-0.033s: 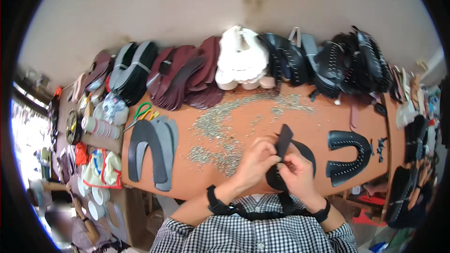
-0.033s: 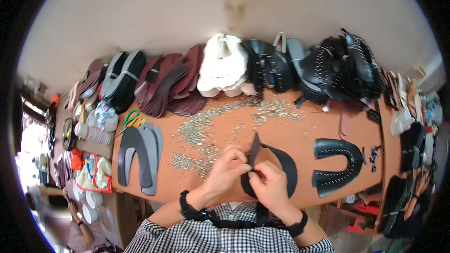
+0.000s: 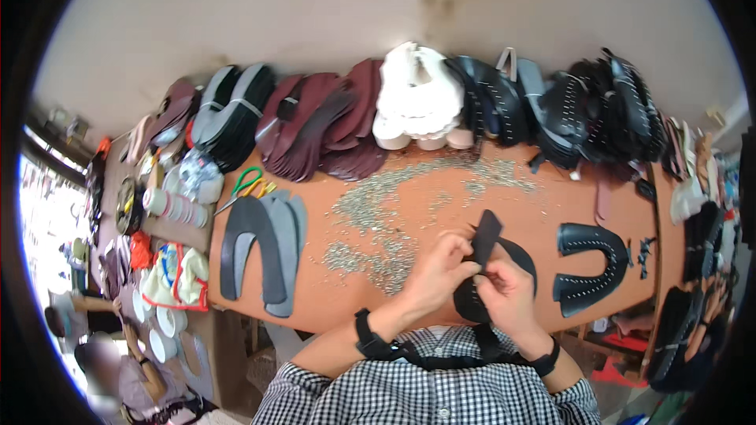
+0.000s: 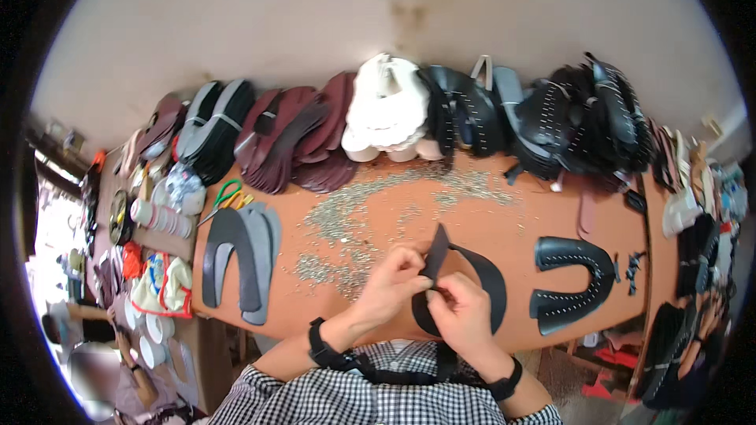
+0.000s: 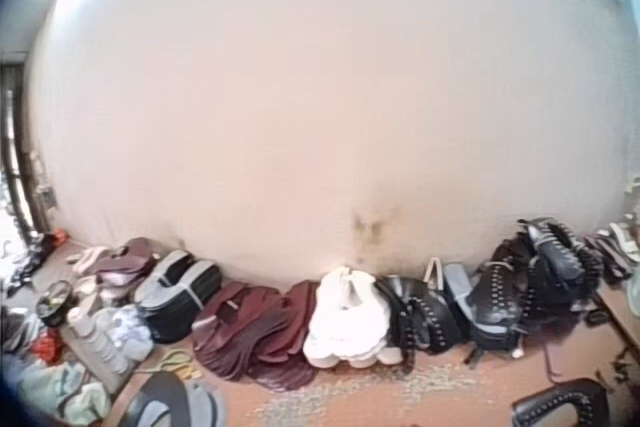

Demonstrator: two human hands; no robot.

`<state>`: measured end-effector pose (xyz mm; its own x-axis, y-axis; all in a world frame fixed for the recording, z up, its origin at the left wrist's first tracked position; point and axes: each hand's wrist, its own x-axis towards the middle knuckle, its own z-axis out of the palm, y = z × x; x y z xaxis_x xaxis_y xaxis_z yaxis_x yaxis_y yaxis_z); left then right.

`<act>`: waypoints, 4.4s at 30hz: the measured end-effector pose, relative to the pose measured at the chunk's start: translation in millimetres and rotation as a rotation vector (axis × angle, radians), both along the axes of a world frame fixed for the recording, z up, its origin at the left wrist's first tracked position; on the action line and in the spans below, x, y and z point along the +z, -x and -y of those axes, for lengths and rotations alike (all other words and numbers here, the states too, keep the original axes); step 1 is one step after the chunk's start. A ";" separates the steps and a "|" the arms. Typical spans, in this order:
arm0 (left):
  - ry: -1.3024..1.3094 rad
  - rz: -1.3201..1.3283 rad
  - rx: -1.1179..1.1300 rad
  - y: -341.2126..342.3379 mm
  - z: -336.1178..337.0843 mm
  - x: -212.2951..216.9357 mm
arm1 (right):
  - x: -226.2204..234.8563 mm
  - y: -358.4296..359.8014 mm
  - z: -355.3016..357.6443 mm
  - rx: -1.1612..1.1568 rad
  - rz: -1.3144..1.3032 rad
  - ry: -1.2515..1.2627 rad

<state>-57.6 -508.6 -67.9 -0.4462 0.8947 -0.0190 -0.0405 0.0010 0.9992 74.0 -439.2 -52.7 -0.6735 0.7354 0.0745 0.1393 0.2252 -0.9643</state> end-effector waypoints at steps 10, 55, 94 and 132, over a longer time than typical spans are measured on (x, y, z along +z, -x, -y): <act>-0.079 0.477 0.063 7.6 8.8 -7.8 | 13.9 19.2 6.9 -0.002 0.016 0.437; 0.400 -1.075 0.171 160.4 76.3 -117.5 | -16.1 2.6 -18.8 -0.090 -0.179 0.788; -0.188 -0.611 0.132 4.7 8.8 14.0 | 13.8 8.7 2.0 0.061 -0.050 0.650; 0.456 -0.667 0.590 141.0 88.1 -111.9 | -19.8 3.6 -17.9 -0.031 -0.115 0.584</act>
